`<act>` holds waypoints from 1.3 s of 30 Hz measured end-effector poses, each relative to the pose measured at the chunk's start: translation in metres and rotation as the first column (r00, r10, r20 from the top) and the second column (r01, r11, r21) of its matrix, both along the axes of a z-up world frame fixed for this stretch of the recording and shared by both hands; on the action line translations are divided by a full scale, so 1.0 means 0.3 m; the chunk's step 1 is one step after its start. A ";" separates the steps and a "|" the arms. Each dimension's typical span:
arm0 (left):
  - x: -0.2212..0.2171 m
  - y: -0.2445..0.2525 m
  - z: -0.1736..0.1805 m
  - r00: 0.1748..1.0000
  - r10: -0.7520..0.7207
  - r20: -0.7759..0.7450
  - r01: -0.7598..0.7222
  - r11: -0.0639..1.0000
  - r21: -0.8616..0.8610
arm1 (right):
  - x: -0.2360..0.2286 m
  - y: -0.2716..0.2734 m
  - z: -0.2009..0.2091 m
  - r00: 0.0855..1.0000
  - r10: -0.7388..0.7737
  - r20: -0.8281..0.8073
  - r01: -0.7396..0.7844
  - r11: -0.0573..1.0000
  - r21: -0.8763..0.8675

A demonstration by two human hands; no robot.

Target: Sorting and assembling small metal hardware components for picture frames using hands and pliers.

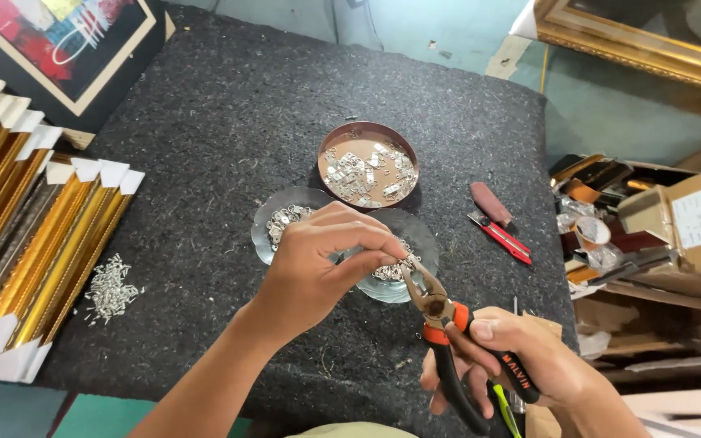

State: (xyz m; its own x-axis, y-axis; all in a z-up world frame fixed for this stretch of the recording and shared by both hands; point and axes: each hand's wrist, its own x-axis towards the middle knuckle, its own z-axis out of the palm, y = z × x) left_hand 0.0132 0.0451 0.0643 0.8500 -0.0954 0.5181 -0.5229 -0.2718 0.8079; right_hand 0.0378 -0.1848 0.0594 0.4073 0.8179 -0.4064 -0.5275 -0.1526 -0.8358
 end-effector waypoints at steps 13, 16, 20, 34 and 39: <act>0.023 0.113 0.004 0.990 -0.137 -0.023 0.136 0.990 -0.043 | -0.095 0.098 -0.008 0.968 -0.234 -0.091 0.242 0.967 0.083; 0.025 0.147 0.006 0.985 -0.160 -0.059 0.157 0.986 -0.054 | -0.127 0.136 0.002 0.943 -0.326 -0.062 0.328 0.944 0.023; 0.018 0.203 0.012 0.975 -0.201 -0.092 0.198 0.979 -0.039 | -0.151 0.202 0.019 0.943 -0.333 -0.011 0.333 0.943 -0.004; -0.052 0.349 0.026 0.848 -0.045 -0.529 -0.115 0.957 -0.265 | -0.233 0.434 0.010 0.926 -0.377 0.017 0.370 0.898 -0.239; -0.063 0.371 -0.057 0.622 -0.232 -0.748 -0.300 0.812 -0.501 | -0.251 0.472 -0.056 0.853 -0.465 0.235 0.514 0.825 -0.234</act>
